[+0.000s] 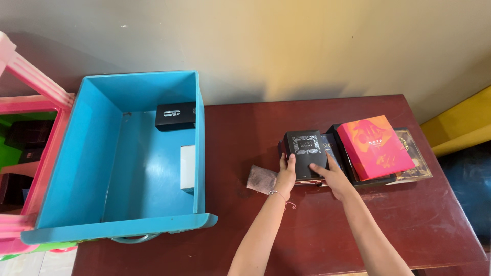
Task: The person opens a blue drawer in a colorful plastic storage unit and removes several small boxes one by one. They place the boxes on a nearby table, stacking them neatly. The person then uses a small cloth to wipe the top of the stacked boxes.
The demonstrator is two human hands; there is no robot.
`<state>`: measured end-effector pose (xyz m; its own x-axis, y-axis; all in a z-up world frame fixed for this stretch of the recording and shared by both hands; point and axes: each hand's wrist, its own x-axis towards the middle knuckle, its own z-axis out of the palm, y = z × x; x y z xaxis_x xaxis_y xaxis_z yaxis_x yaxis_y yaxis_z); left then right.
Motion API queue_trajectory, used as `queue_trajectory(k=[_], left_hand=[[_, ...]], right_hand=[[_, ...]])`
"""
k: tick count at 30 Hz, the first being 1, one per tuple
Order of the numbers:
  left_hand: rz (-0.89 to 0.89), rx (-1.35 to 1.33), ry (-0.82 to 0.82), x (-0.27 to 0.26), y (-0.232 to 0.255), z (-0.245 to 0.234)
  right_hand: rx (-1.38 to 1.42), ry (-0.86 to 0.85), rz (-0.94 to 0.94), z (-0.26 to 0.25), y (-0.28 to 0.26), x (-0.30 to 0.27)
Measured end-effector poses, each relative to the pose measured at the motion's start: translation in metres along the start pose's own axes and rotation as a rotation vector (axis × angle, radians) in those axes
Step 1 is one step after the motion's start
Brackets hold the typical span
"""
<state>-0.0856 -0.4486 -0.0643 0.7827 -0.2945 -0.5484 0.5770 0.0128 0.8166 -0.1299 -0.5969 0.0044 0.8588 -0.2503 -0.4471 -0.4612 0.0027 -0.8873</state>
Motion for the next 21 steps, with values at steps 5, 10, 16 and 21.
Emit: queue_trajectory(k=[5, 10, 16, 21], left_hand=[[0.000, 0.013, 0.052, 0.001, 0.007, 0.001], [0.016, -0.005, 0.071, 0.001, 0.008, 0.003], [-0.008, -0.023, 0.064, 0.001, 0.009, 0.004], [0.068, 0.074, 0.086, -0.018, 0.029, -0.001]], right_hand=[[0.000, 0.048, 0.080, -0.001, 0.001, 0.005], [0.024, 0.063, 0.086, 0.001, 0.001, 0.004], [-0.015, 0.131, 0.141, 0.005, 0.005, 0.005], [-0.069, 0.257, 0.069, -0.012, -0.016, 0.007]])
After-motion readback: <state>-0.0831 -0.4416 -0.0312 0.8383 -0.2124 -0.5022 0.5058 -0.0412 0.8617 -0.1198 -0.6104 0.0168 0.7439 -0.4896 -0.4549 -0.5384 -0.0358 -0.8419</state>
